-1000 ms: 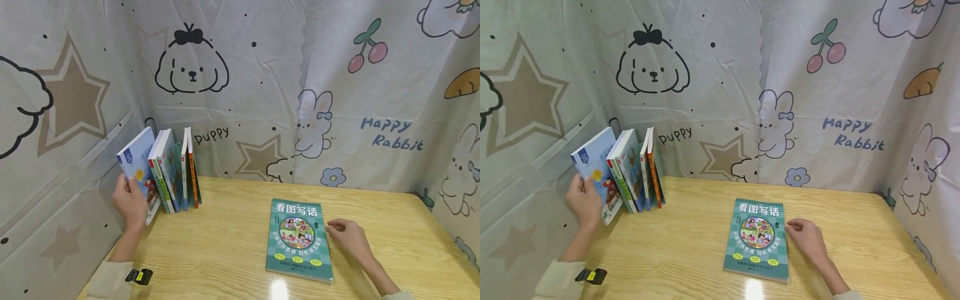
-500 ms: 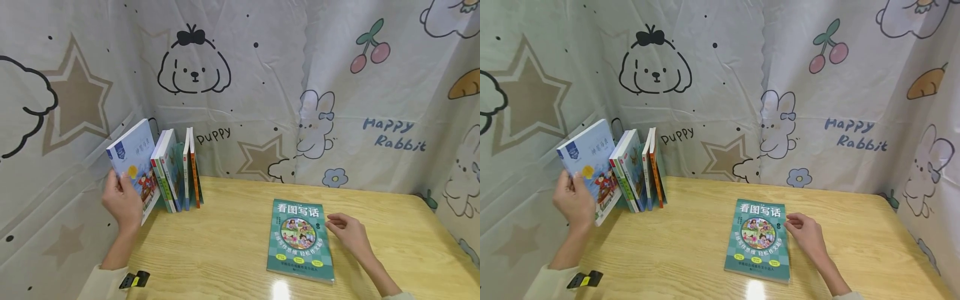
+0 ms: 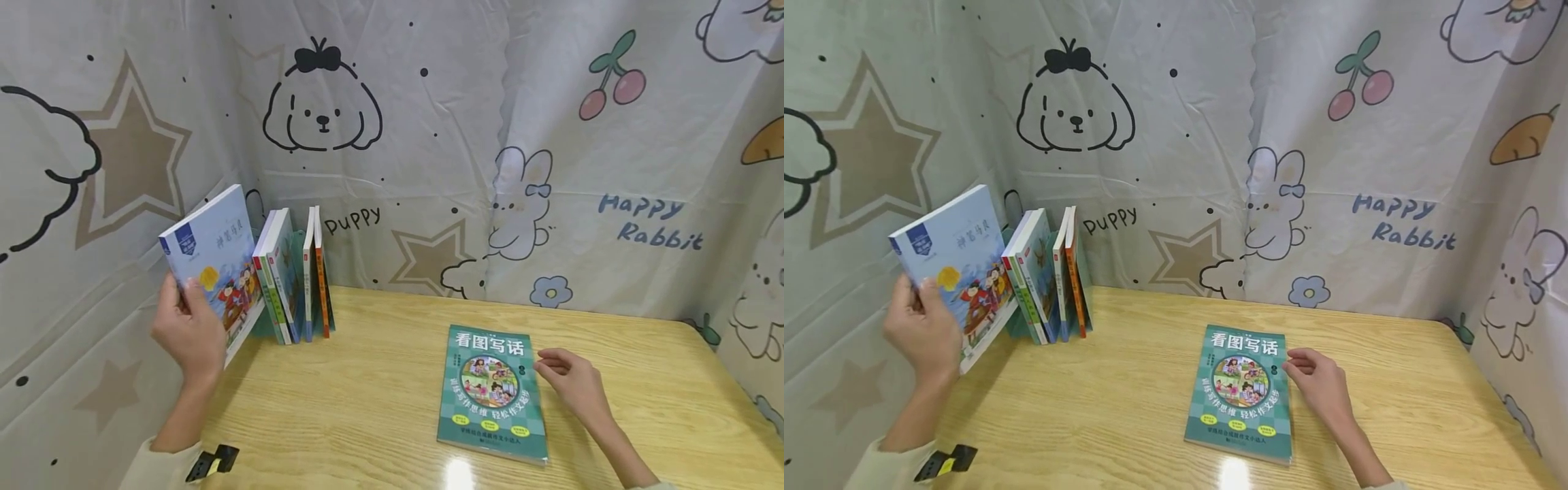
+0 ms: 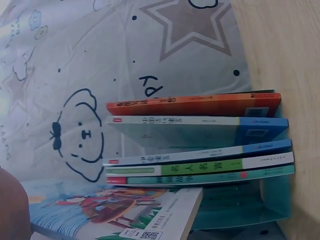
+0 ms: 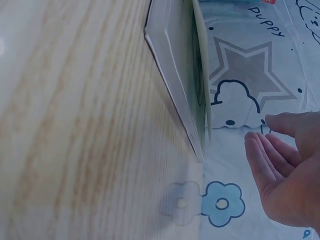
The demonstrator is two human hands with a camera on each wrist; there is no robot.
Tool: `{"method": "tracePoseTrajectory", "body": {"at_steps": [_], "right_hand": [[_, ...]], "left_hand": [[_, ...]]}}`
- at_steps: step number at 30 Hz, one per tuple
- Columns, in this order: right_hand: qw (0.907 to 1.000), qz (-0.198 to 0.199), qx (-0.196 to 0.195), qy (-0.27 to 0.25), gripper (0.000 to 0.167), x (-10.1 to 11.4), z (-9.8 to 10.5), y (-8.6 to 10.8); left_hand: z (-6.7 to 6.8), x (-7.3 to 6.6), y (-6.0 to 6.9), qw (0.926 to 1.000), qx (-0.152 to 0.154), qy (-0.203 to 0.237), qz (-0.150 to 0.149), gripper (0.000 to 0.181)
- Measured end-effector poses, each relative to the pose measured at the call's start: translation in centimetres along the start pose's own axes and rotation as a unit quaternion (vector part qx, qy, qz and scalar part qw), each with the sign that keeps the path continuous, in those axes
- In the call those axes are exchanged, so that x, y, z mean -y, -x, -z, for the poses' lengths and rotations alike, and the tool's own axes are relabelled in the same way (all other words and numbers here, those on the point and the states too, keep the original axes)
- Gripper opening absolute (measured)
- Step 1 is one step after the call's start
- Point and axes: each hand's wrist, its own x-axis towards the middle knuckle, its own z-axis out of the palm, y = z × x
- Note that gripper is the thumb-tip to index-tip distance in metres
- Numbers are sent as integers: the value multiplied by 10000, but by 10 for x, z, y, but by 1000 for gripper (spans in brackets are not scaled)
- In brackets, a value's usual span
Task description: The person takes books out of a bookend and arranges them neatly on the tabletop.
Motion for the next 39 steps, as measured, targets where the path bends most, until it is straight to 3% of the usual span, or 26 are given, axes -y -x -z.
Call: {"method": "tracePoseTrajectory", "body": {"at_steps": [5,13,20,26,33,39], "right_hand": [[10000,-17,-5,3,31,-1,0,0],[10000,-38,-30,-25,32,-1,0,2],[10000,2,-43,-21,32,0,2,2],[9999,99,-98,-81,32,4,4,1],[9995,235,-102,-196,35,11,5,1],[9980,463,-257,-347,32,17,2,1]], "left_hand": [[7,-8,-1,9993,-97,156,-319,28],[12,-24,-6,9986,-313,275,-326,28],[14,-45,-1,9947,-266,505,-853,28],[9,-52,4,9913,31,941,-921,26],[9,-58,16,9919,564,1042,-469,28],[7,-61,27,9809,1159,1534,-295,33]]}}
